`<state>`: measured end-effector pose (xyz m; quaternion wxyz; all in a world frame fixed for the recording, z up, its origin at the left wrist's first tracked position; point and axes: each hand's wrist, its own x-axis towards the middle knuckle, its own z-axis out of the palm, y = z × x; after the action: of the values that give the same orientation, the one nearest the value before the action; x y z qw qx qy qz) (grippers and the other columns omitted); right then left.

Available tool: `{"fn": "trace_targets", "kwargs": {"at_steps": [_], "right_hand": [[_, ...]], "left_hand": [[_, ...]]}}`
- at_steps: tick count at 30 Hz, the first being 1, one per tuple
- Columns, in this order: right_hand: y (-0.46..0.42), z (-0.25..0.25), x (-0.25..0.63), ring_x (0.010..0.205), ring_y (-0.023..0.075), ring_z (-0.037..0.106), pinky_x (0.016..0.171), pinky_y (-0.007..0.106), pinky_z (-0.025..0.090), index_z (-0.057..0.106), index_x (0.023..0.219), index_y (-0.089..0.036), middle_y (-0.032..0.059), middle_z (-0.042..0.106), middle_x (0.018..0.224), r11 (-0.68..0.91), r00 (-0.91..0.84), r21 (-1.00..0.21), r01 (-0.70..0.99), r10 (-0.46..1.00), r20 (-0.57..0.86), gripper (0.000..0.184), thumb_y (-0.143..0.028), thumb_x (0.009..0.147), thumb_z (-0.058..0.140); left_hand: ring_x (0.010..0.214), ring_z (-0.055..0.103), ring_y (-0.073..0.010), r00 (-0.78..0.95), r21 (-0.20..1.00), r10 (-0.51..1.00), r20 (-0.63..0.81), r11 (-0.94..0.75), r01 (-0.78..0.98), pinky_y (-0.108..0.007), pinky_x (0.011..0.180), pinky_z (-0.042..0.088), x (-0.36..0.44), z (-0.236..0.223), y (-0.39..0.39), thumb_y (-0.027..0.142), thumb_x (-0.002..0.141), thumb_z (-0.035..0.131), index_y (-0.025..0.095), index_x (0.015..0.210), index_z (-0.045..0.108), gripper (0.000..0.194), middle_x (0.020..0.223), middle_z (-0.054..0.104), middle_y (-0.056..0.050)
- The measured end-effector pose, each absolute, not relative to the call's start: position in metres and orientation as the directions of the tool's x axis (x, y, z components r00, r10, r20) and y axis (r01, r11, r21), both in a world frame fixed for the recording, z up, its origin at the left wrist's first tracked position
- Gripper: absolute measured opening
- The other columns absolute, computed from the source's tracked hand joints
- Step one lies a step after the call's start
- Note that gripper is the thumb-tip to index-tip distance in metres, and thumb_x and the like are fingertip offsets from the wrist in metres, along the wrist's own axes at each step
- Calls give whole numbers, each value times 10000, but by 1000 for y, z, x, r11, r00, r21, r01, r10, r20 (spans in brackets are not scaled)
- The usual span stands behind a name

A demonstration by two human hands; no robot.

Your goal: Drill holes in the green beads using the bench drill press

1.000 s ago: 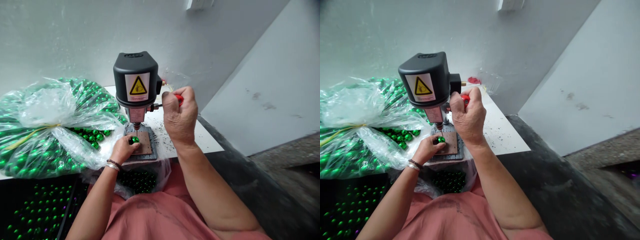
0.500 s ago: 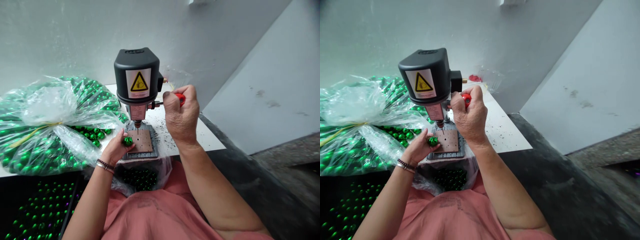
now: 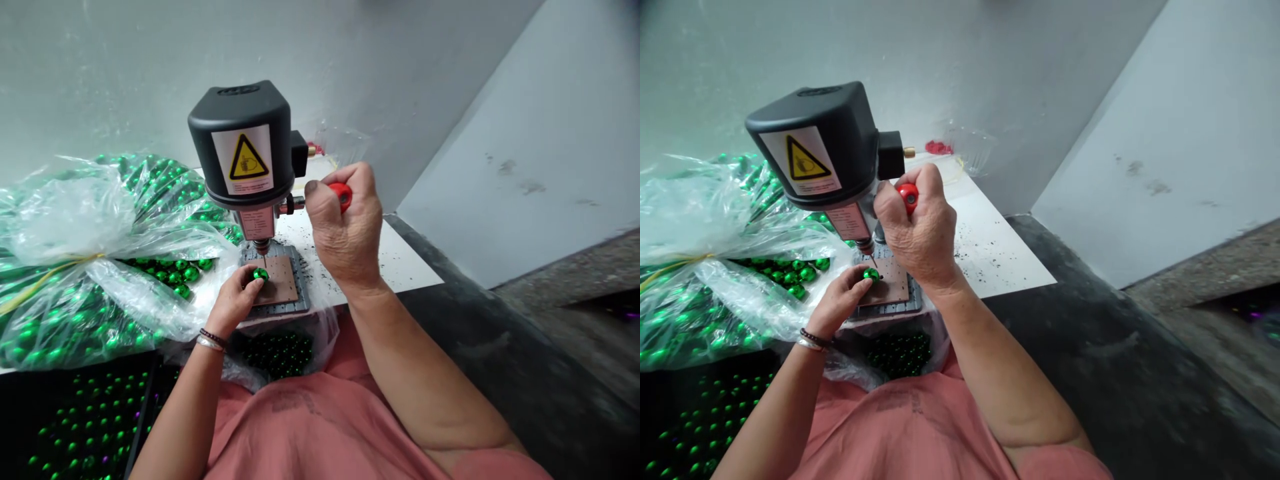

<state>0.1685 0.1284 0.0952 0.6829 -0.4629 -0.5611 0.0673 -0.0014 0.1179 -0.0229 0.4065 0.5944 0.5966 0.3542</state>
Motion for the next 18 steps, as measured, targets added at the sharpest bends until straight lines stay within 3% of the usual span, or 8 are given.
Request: {"fn": "trace_targets", "kwargs": {"at_steps": [5, 12, 18], "right_hand": [[129, 93, 170, 528, 0, 353, 492, 139, 373, 412, 740, -189, -69, 421, 629, 576, 338, -700, 422, 617, 711, 210, -363, 787, 520], [129, 91, 171, 524, 0, 364, 495, 140, 373, 425, 763, -194, -74, 429, 630, 587, 326, -709, 390, 632, 703, 212, -380, 786, 524], [129, 90, 171, 521, -1, 359, 504, 142, 367, 416, 763, -196, -77, 414, 632, 589, 318, -702, 399, 629, 709, 214, -390, 801, 500]], "left_hand": [[1028, 583, -230, 52, 714, 998, -24, -20, 700, -375, 932, 419, 3, -17, 120, 294, 818, 465, 150, 1093, 607, 341, 1089, 659, -97], [1045, 591, -232, 78, 662, 996, -35, -35, 749, -360, 921, 432, 7, -17, 123, 310, 851, 432, 150, 1202, 559, 406, 1133, 654, -101], [1100, 554, -241, 138, 571, 989, 47, -140, 809, -371, 963, 405, 7, -24, 125, 309, 836, 482, 135, 1218, 544, 424, 1193, 605, -145]]}}
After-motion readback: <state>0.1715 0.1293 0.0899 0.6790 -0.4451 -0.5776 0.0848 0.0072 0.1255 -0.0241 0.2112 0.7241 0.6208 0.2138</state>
